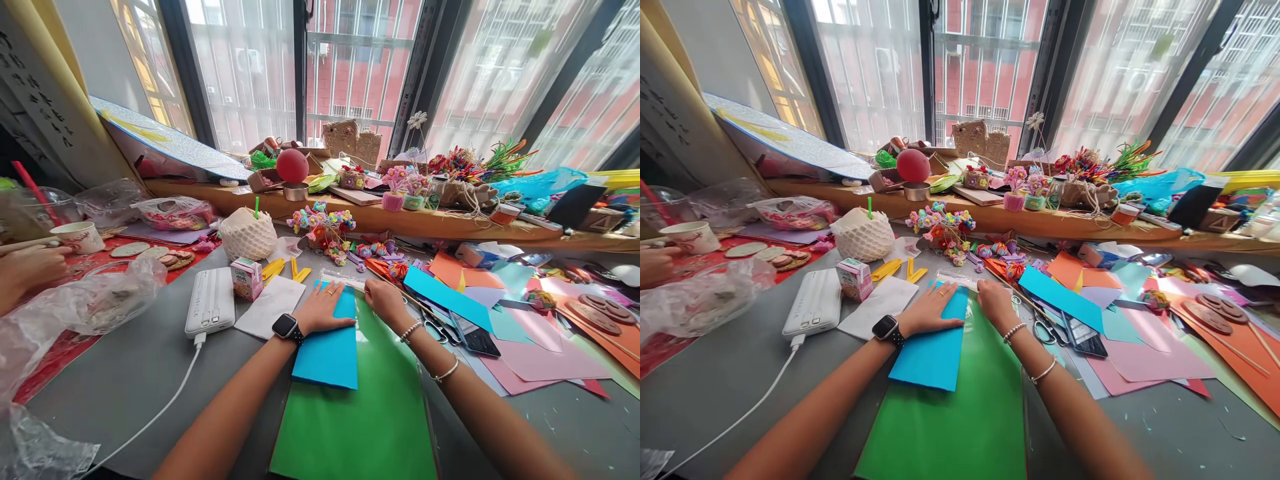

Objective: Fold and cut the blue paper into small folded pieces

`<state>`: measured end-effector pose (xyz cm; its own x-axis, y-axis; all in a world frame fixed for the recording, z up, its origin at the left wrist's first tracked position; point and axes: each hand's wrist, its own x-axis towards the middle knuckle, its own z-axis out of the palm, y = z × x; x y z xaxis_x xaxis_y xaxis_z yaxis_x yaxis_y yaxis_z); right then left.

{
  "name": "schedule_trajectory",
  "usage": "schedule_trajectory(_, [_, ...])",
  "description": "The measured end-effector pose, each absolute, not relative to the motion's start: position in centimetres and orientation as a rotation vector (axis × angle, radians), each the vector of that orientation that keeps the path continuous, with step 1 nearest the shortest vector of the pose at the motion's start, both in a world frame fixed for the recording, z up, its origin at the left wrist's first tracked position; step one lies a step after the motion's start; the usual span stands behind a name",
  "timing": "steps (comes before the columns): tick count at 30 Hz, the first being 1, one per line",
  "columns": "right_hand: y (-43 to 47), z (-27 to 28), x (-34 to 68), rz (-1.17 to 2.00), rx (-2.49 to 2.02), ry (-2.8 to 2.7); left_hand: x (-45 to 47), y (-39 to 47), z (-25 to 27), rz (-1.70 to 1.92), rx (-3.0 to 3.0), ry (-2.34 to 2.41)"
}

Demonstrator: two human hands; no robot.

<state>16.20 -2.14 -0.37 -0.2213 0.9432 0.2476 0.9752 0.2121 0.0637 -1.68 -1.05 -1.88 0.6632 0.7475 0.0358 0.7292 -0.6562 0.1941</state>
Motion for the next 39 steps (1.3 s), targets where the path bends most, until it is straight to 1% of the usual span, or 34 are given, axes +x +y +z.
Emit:
schedule_trajectory(2, [-2.0,-0.3,16.2,-0.309,-1.858,-2.358,-1.6,-0.8,-1.7,0.186,2.673,1.209])
schedule_trajectory(6, [-2.0,-0.2,16.0,-0.300,-1.831,-2.452,-0.5,0.3,-1.2,0.454,2.537,1.278])
schedule_trajectory(12, [-2.1,0.1,15.1,-0.306,-1.850,-2.518,2.5,3.4,-1.1,0.743,2.362,1.343])
schedule_trajectory(16, [-1.9,0.3,14.3,-0.312,-1.871,-2.528,3.5,4.5,-1.5,0.853,2.239,1.388])
schedule_trajectory(31, [-2.7,-0.8,15.4,-0.393,-1.772,-2.576,3.6,5.0,-3.1,0.873,2.154,1.460])
schedule_trajectory(39, [-3.9,-1.1,16.1,-0.362,-1.644,-2.670,3.6,5.1,-3.3,0.764,2.269,1.467])
